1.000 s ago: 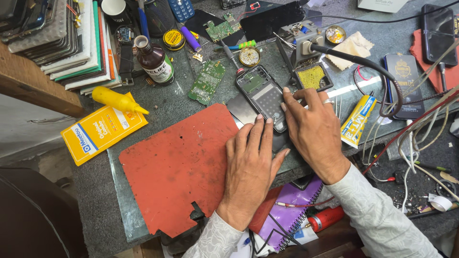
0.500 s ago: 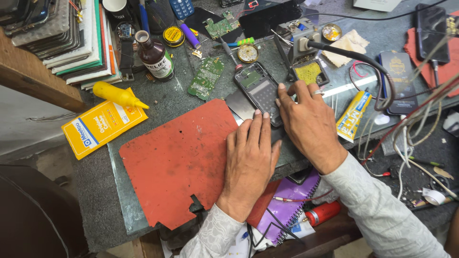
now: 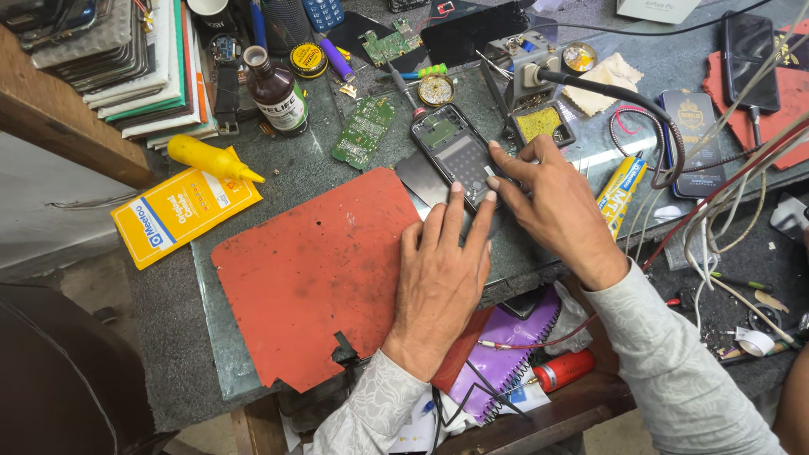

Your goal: The person disassembles a smartphone, removes the back cover and battery, and then uses a soldering iron on a small circuit board. They handle the phone casing, battery, and circuit board throughout the process.

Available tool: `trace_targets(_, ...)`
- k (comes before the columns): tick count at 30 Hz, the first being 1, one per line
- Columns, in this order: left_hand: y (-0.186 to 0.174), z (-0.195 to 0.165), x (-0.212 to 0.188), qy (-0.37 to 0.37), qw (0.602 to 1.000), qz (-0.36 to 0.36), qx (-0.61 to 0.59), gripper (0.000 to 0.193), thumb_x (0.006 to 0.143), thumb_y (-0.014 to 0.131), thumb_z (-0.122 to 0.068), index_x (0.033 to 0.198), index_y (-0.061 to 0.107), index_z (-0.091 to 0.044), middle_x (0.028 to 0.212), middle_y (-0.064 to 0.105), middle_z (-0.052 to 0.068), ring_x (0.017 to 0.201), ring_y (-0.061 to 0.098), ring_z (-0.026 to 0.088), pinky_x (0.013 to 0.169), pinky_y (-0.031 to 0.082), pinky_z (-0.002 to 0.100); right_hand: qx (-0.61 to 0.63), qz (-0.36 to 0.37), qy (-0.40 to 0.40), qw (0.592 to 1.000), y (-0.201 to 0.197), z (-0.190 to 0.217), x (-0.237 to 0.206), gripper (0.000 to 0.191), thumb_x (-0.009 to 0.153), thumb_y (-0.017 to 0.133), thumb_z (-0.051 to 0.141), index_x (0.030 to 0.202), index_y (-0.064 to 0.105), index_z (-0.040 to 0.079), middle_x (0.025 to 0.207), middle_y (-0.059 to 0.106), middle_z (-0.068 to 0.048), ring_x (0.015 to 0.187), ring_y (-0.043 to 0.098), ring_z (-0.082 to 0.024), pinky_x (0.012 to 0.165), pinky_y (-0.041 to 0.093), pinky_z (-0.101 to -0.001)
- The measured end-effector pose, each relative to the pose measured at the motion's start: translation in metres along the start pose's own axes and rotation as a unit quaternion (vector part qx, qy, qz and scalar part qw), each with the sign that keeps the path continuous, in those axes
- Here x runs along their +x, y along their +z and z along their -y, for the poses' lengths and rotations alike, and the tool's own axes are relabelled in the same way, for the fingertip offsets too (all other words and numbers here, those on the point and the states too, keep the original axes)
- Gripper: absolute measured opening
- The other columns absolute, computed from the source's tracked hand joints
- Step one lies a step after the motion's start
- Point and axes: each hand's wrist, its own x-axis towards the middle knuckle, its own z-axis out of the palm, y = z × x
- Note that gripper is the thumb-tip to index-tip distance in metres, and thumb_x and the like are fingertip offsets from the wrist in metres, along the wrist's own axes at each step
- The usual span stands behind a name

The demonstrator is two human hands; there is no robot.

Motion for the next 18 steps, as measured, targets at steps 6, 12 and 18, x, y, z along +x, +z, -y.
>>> trace_targets(6, 0.002, -0.002, -0.001, -0.003, 1.0, 0.019, 0.016, 0.055, 0.099, 0.062, -0.032, 0.149, 0.052, -0.011, 0.155, 0.043, 0.021, 0.132, 0.045, 0.029, 0.103, 0.039, 0.044, -0.034, -0.04, 0.011, 0.999, 0.009, 0.011, -0.003, 0.037, 0.097, 0.067, 0.015, 0.134, 0.071, 0.011, 0.096, 0.054, -0.018, 0.079, 0.061, -0.036, 0.07, 0.049, -0.0474)
trace_targets(12, 0.001, -0.003, 0.0, -0.001, 0.999, 0.02, 0.034, 0.057, 0.098, 0.06, -0.034, 0.15, 0.051, -0.012, 0.155, 0.042, 0.02, 0.132, 0.045, 0.029, 0.103, 0.039, 0.044, -0.053, -0.069, 0.006, 0.996, 0.015, 0.014, -0.006, 0.036, 0.098, 0.067, 0.014, 0.134, 0.071, 0.01, 0.095, 0.052, -0.018, 0.079, 0.06, -0.036, 0.068, 0.049, -0.0474)
trace_targets(18, -0.004, 0.006, 0.011, -0.007, 0.999, 0.046, -0.025, 0.053, 0.103, 0.055, -0.033, 0.149, 0.05, -0.007, 0.157, 0.041, 0.016, 0.139, 0.041, 0.032, 0.109, 0.036, 0.049, -0.063, -0.083, -0.002, 0.995, 0.017, 0.016, -0.008, 0.038, 0.097, 0.067, 0.012, 0.134, 0.07, 0.009, 0.095, 0.051, -0.018, 0.079, 0.059, -0.036, 0.068, 0.049, -0.0473)
